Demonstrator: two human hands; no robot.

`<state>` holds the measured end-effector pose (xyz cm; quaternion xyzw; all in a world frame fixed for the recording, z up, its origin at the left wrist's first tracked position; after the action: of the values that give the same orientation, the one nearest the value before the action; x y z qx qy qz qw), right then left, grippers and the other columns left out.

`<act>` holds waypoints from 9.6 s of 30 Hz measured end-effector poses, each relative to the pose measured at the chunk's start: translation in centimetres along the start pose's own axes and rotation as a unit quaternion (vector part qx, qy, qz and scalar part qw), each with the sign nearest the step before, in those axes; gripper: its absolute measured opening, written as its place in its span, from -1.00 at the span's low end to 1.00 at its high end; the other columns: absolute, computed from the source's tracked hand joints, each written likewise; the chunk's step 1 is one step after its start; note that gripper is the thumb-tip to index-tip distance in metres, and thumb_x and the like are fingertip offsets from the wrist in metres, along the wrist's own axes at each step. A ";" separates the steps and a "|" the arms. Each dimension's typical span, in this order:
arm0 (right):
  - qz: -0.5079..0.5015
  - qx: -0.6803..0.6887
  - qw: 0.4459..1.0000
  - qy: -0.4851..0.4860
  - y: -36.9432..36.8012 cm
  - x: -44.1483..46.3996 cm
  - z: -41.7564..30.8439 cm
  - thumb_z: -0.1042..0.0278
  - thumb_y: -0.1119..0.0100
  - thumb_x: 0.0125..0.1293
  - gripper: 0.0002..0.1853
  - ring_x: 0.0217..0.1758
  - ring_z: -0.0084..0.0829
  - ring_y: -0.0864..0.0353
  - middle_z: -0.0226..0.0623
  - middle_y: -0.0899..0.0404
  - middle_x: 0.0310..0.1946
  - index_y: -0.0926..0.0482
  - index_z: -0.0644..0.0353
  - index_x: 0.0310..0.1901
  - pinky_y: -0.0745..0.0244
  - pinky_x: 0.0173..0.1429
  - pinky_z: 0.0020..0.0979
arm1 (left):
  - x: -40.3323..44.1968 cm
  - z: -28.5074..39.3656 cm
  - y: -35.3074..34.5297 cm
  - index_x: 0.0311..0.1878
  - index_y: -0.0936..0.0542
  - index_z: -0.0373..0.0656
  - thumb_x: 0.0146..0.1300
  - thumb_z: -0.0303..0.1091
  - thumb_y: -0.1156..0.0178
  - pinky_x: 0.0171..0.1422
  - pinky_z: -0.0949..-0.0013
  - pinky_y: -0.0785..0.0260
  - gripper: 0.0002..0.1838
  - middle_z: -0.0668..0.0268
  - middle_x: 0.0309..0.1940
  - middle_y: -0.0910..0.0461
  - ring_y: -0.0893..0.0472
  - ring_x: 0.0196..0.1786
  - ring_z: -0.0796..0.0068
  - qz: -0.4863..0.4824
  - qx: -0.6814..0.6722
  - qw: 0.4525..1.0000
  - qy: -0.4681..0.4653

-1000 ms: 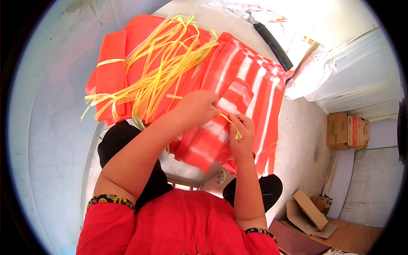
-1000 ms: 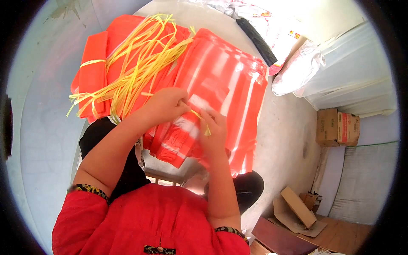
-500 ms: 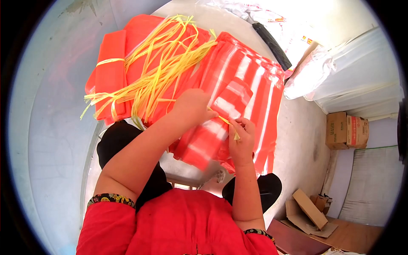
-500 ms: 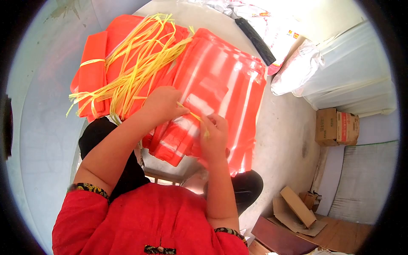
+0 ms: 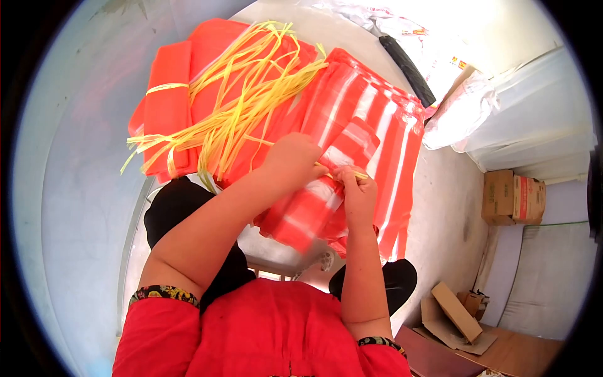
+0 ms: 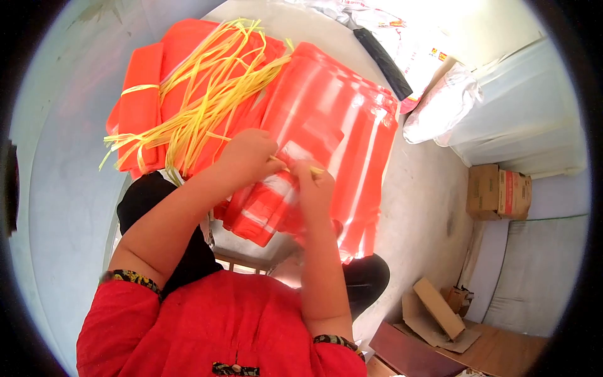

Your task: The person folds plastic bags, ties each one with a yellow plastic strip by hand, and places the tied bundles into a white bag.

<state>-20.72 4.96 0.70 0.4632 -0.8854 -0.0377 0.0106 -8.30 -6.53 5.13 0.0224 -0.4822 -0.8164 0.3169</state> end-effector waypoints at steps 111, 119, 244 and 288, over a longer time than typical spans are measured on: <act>-0.069 0.175 0.982 -0.008 -1.5 -4.8 -6.6 0.25 -0.04 0.65 -0.30 0.23 -0.38 -0.61 -0.18 -0.38 0.41 -0.03 0.11 0.69 -0.48 0.45 -0.23 | -4.6 -0.8 -2.0 0.18 -0.60 -0.25 0.46 0.00 -0.31 0.13 0.10 -0.58 -0.50 0.09 0.06 -0.70 -0.73 0.07 0.21 -0.149 -0.468 0.836 0.245; 0.023 -0.047 0.999 0.000 0.7 -3.2 -4.1 0.38 -0.20 0.53 -0.29 0.37 -0.29 -0.53 -0.07 -0.36 0.48 -0.18 0.19 0.63 -0.43 0.45 -0.27 | -5.6 0.7 -4.9 0.55 -0.30 -0.19 0.56 -0.38 -0.20 0.36 0.13 -0.60 -0.43 0.17 0.29 -0.58 -0.63 0.30 0.30 -0.157 -0.720 0.607 0.298; 0.359 0.207 0.908 0.058 39.7 -36.3 0.4 0.74 -0.13 0.38 -0.26 0.22 -0.38 -0.68 -0.27 -0.60 0.31 -0.35 0.13 0.59 -0.66 0.25 -0.37 | -16.7 9.6 -13.1 0.14 -0.58 -0.29 0.51 -0.38 -0.24 0.04 0.31 -0.64 -0.75 0.10 -0.11 -0.80 -0.81 -0.03 0.31 -0.703 -0.358 0.602 0.124; 0.298 -0.187 0.883 -0.311 30.3 -43.6 43.7 0.47 -0.40 0.28 -0.04 0.56 0.31 -0.31 0.20 -0.24 0.49 -0.11 -0.06 0.67 -0.55 0.43 -0.10 | -30.7 -2.6 -22.2 -0.01 -0.64 -0.21 0.56 -0.05 -0.18 -0.21 0.45 -0.43 -0.64 0.47 -0.29 -0.60 -0.52 -0.33 0.65 -0.574 -0.224 0.702 0.358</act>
<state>-22.98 60.45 -39.87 0.1309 -0.9160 -0.3398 -0.1686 6.11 15.48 -22.28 0.5136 -0.0287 -0.8548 -0.0684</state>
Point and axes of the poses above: each hand's wrist, its own x-axis towards the middle knuckle, its own y-axis out of the back of the hand, z = x × y, the point moved 10 cm from there along x, towards the middle knuckle
